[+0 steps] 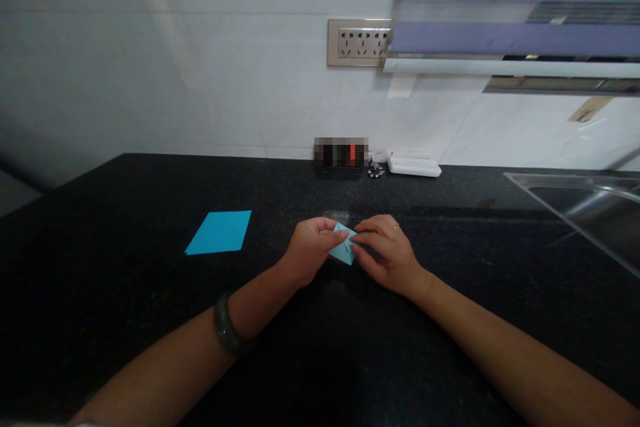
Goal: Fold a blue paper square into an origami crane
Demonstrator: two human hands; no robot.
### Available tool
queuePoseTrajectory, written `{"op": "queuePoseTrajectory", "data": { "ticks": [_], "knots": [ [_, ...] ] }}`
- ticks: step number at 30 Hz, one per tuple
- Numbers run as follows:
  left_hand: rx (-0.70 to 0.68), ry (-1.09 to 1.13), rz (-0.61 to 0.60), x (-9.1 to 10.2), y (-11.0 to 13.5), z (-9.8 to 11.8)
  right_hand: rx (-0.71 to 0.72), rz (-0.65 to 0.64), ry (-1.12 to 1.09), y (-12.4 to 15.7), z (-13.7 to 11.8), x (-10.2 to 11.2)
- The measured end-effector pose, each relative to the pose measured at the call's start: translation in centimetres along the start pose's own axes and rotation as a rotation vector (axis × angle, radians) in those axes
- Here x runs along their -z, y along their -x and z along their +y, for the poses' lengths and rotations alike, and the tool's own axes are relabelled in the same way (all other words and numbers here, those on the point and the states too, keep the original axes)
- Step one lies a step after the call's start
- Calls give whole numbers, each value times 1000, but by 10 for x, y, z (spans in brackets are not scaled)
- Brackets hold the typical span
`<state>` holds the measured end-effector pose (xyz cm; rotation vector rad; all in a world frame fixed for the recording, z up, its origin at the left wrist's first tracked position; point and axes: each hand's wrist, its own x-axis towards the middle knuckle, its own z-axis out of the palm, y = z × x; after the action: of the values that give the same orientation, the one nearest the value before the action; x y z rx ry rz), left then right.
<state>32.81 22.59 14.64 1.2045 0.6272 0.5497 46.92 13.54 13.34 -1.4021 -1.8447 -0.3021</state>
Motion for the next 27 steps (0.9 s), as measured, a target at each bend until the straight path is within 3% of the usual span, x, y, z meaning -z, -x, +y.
{"op": "queuePoseTrajectory", "data": {
  "ticks": [2,4,8,14,27],
  "knots": [
    [-6,-22,17,0,0,1,-248,27,-111,-1,-3,-4],
    [-18,-29,24,0,1,2,-454,-48,-236,-1,-4,-7],
    [-40,-29,25,0,0,1,-636,-264,-466,-3,-3,-11],
    [-50,-52,22,0,1,1,-731,-329,-685,-4,-4,-8],
    [-43,-72,34,0,0,2,-747,-349,-741,-3,-3,-9]
  ]
}}
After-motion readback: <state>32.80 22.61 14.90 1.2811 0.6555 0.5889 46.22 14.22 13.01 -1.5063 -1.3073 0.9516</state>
